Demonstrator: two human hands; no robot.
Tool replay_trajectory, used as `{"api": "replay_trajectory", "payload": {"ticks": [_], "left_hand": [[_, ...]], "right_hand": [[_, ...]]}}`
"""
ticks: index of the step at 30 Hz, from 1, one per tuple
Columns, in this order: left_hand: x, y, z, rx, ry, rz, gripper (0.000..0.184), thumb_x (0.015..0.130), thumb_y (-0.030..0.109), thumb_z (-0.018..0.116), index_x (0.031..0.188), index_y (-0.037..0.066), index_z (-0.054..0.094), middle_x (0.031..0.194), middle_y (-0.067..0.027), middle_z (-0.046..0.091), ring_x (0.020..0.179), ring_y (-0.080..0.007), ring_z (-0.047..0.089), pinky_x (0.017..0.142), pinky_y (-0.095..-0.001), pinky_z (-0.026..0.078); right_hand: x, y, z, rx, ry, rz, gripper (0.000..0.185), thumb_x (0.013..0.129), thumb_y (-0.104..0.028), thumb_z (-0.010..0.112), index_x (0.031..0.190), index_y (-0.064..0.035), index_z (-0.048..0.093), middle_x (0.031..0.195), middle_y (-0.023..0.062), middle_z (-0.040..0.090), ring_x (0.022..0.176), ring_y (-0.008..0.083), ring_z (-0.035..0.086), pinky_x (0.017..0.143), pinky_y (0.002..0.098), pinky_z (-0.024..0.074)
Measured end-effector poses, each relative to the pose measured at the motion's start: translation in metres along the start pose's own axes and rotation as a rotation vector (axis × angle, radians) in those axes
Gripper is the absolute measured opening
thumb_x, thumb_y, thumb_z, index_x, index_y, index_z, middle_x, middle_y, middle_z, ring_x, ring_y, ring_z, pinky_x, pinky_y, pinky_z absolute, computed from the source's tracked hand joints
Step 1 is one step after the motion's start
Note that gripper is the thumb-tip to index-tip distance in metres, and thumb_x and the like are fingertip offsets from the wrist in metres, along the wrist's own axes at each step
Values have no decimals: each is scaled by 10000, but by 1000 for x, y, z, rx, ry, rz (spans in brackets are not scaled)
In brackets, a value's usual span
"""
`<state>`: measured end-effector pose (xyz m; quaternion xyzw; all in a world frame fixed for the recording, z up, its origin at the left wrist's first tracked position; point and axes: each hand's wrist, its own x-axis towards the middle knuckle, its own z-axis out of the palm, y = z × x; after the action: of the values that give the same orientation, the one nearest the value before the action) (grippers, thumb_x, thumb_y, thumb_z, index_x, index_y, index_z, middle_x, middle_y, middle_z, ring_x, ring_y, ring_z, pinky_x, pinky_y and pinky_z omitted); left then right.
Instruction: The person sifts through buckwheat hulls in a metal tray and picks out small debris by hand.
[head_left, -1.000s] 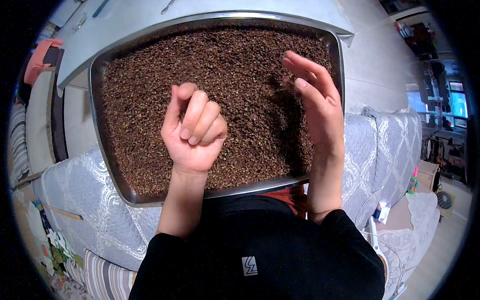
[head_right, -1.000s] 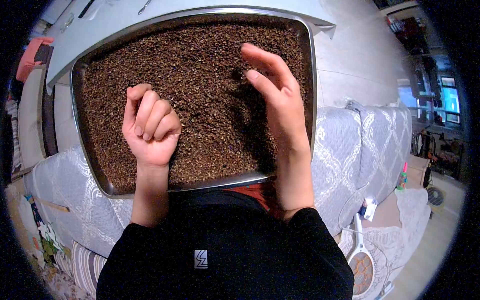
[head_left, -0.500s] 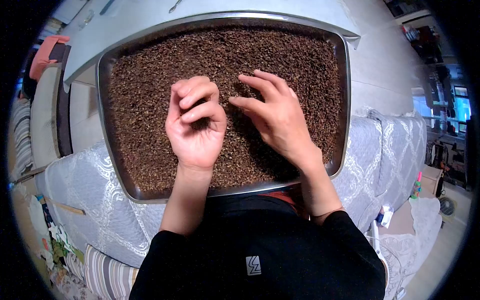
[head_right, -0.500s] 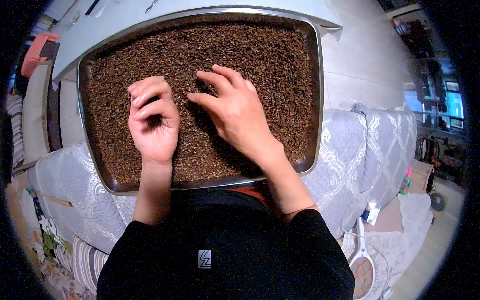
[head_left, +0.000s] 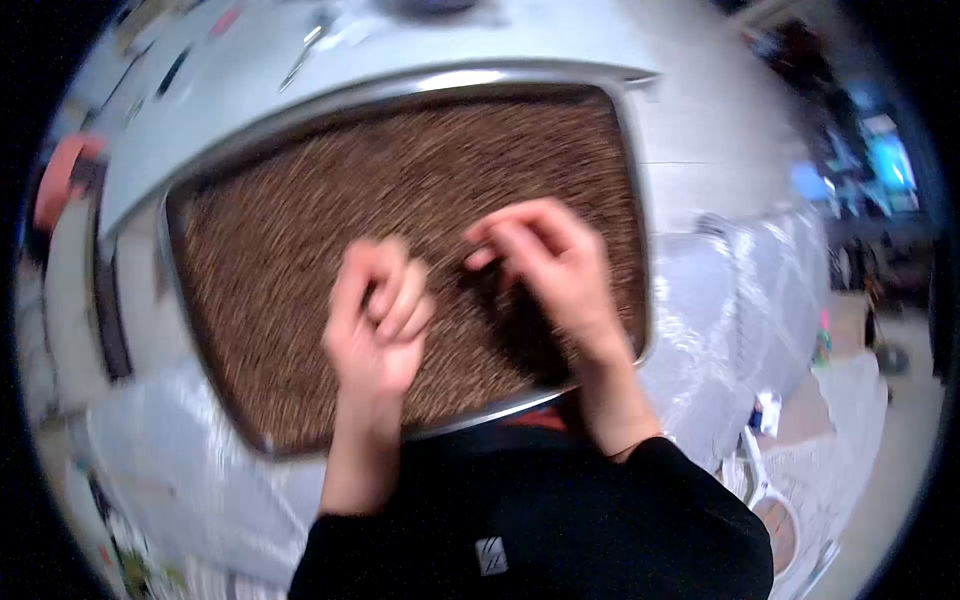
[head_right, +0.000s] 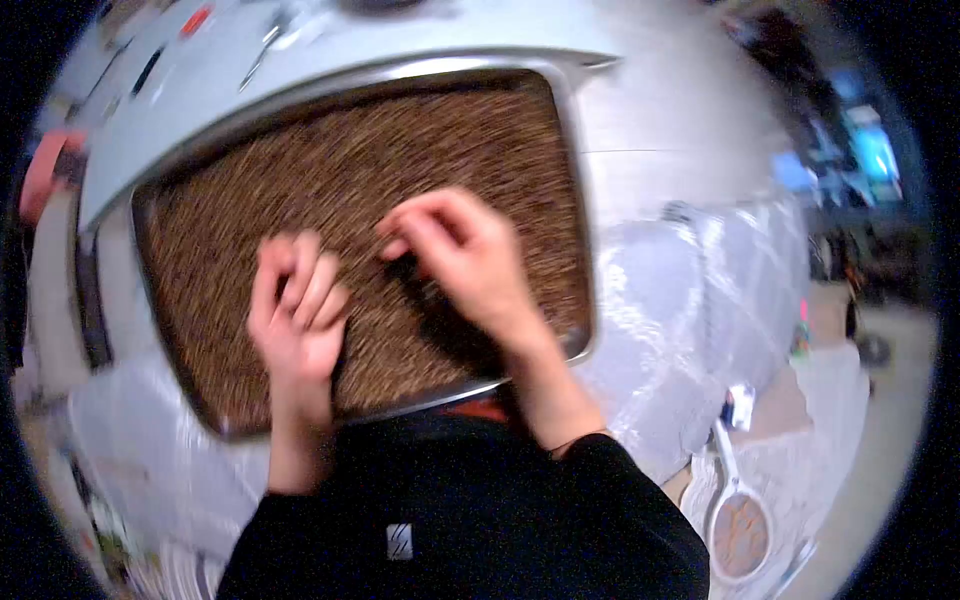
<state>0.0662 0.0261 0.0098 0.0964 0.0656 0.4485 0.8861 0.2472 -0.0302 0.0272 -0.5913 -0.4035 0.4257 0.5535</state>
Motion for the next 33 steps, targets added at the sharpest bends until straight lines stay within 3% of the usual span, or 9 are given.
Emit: {"api": "replay_trajectory", "payload": {"ticks": [3, 5, 7, 16, 19, 25, 29, 30, 33], "left_hand": [[-6, -10, -6, 173, 28, 7, 243, 1048, 200, 481, 839, 78, 453, 743, 4, 378, 523, -49, 322, 407, -168, 236], [-4, -12, 2, 373, 61, 20, 237, 1052, 199, 477, 854, 68, 458, 750, 1, 389, 506, -35, 309, 400, -160, 229], [-9, -9, -1, 596, 109, 4, 238, 1078, 242, 442, 899, 87, 470, 694, 36, 359, 489, -31, 308, 395, -175, 230], [-16, -17, -6, 703, 153, -7, 267, 1054, 317, 529, 946, 77, 490, 641, 59, 389, 467, 5, 328, 407, -174, 243], [-14, -20, 0, 753, 175, 35, 267, 1057, 299, 524, 910, 80, 480, 648, 52, 390, 472, 5, 324, 405, -171, 239], [-12, -17, 3, 666, 282, 50, 275, 1055, 281, 525, 864, 89, 481, 680, 39, 393, 488, -2, 323, 401, -168, 224], [-14, -21, -13, 943, 268, 141, 198, 1032, 232, 578, 968, 47, 544, 766, 38, 499, 547, 3, 349, 473, -173, 283], [-16, -20, -11, 900, 247, 127, 143, 1016, 161, 602, 1022, 23, 567, 843, 13, 555, 657, -24, 452, 570, -189, 371], [-15, -21, -21, 949, 217, 197, 109, 1005, 104, 607, 1043, 8, 572, 897, -19, 570, 780, -76, 533, 668, -209, 432]], "right_hand": [[-1, 4, 7, 91, -20, -24, 95, 986, -77, 597, 1028, -3, 641, 905, 98, 691, 717, 150, 694, 618, 249, 558], [4, 1, 8, -250, 23, -432, 91, 928, -77, 662, 961, 5, 682, 881, 101, 666, 756, 183, 668, 661, 307, 541], [1, -6, 16, -223, -31, -539, 93, 901, -74, 677, 941, 10, 674, 848, 108, 633, 757, 226, 645, 649, 346, 514], [-18, -13, 28, -203, -200, -430, 151, 976, -113, 568, 1071, 5, 580, 929, 134, 598, 853, 308, 620, 752, 394, 493], [-16, -7, 29, -195, -165, -481, 150, 988, -102, 556, 1090, 8, 559, 911, 127, 605, 830, 270, 631, 720, 368, 495], [-16, -12, 22, -21, -118, -165, 147, 1008, -133, 573, 1042, 7, 542, 850, 65, 610, 756, 117, 607, 636, 280, 480], [-15, -6, 26, 84, -154, -25, 176, 998, -174, 617, 1022, -20, 533, 749, 12, 586, 602, 56, 536, 511, 209, 424], [-15, -4, 28, 173, -157, 21, 178, 999, -178, 619, 1024, -27, 528, 737, 4, 580, 573, 46, 518, 482, 197, 402], [-14, -2, 32, 369, -162, 132, 190, 1000, -190, 623, 1031, -40, 511, 708, -13, 565, 499, 26, 475, 411, 169, 352]]}}
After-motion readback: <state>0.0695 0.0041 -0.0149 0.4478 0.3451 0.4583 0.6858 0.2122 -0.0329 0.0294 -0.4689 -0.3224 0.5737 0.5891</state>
